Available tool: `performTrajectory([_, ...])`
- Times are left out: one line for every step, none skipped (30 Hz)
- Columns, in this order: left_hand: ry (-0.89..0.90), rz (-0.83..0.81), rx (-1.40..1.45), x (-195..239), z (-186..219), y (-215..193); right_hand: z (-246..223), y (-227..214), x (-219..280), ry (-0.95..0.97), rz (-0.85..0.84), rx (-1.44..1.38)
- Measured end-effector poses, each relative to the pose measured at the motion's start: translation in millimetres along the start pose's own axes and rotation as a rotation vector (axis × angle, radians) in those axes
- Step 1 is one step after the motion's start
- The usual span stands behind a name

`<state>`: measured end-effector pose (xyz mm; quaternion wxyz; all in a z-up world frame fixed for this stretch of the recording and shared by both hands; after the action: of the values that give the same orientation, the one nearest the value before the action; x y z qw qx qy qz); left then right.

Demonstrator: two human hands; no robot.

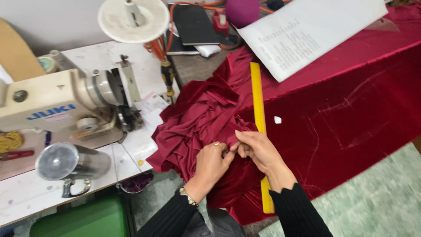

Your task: Measuring, marking with chalk, and cutting red velvet fabric on a workbench in a sewing factory.

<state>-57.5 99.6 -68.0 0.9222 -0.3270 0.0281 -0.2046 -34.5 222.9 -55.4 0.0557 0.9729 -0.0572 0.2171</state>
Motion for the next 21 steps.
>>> performTrajectory([-0.005, 0.013, -0.004, 0.5, -0.8, -0.7, 8.7, -2.3, -4.5, -0.004, -0.014, 0.003])
performTrajectory([0.031, 0.003, 0.034, 1.0, 2.2, 0.8, 17.1, -9.3, -9.4, -0.011, 0.02, 0.042])
performTrajectory([0.066, -0.007, 0.071, 1.7, 5.3, 2.1, 25.3, -16.0, -14.2, -0.017, 0.055, 0.08])
performTrajectory([0.062, 0.005, 0.067, 2.4, 4.1, -0.4, 24.3, -14.7, -14.0, -0.021, 0.041, 0.083])
performTrajectory([0.101, -0.042, 0.177, 2.7, 8.2, 2.7, 22.4, -17.1, -14.0, -0.027, 0.057, 0.126])
performTrajectory([0.142, -0.09, 0.287, 3.1, 13.0, 5.4, 20.2, -19.7, -14.1, -0.034, 0.073, 0.169])
performTrajectory([0.144, -0.079, 0.284, 1.7, 15.9, -16.4, 16.2, -15.7, -12.9, -0.042, 0.064, 0.171])
performTrajectory([0.127, -0.064, 0.309, 0.3, 17.3, -38.1, 14.6, -15.8, -11.6, -0.022, 0.088, 0.161])
performTrajectory([0.115, -0.057, 0.336, -1.3, 20.9, -57.3, 13.1, -19.2, -8.3, -0.003, 0.121, 0.149])
performTrajectory([0.122, -0.053, 0.335, -14.1, 1.3, -68.9, 9.2, -16.9, -9.6, -0.011, 0.122, 0.15])
performTrajectory([0.073, 0.088, 0.156, -26.6, -24.4, -91.0, 8.3, -17.3, -8.9, 0.006, 0.135, 0.115])
performTrajectory([0.023, 0.229, -0.023, -37.3, -47.8, -113.7, 7.7, -17.6, -8.2, 0.024, 0.148, 0.079])
performTrajectory([0.029, 0.23, -0.019, -47.3, -64.0, -116.4, 9.1, -19.8, -11.5, 0.02, 0.153, 0.082])
performTrajectory([-0.044, 0.259, -0.176, -56.7, -86.2, -122.0, 13.0, -22.1, -14.9, 0.036, 0.159, 0.074])
performTrajectory([-0.123, 0.288, -0.335, -62.9, -109.4, -128.1, 18.7, -23.3, -17.3, 0.057, 0.162, 0.066])
performTrajectory([-0.122, 0.287, -0.331, -73.9, -125.7, -127.9, 17.3, -24.3, -19.3, 0.057, 0.164, 0.069])
performTrajectory([-0.115, 0.222, -0.393, -83.5, -143.1, -121.9, 16.2, -24.2, -20.7, 0.051, 0.167, 0.066])
performTrajectory([-0.108, 0.156, -0.454, -92.6, -161.2, -115.7, 15.3, -23.8, -22.2, 0.045, 0.171, 0.064])
performTrajectory([-0.112, 0.157, -0.452, -102.2, -172.1, -117.8, 19.4, -26.7, -26.3, 0.047, 0.167, 0.067])
performTrajectory([-0.06, 0.129, -0.358, -112.8, -178.9, -115.6, 22.8, -31.0, -30.2, 0.043, 0.176, 0.068])
performTrajectory([-0.009, 0.099, -0.265, -122.6, -185.8, -113.9, 26.9, -34.8, -33.9, 0.04, 0.186, 0.067])
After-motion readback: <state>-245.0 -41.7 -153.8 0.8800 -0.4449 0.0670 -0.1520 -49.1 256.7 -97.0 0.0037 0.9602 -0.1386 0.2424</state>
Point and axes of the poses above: each hand's wrist, its own x-axis away from the middle knuckle, its own y-axis out of the palm, z = x × y, the point moved 10 cm from there along -x, towards the middle knuckle, and after that the axes turned 5 degrees about x, right-handed, at the moved point
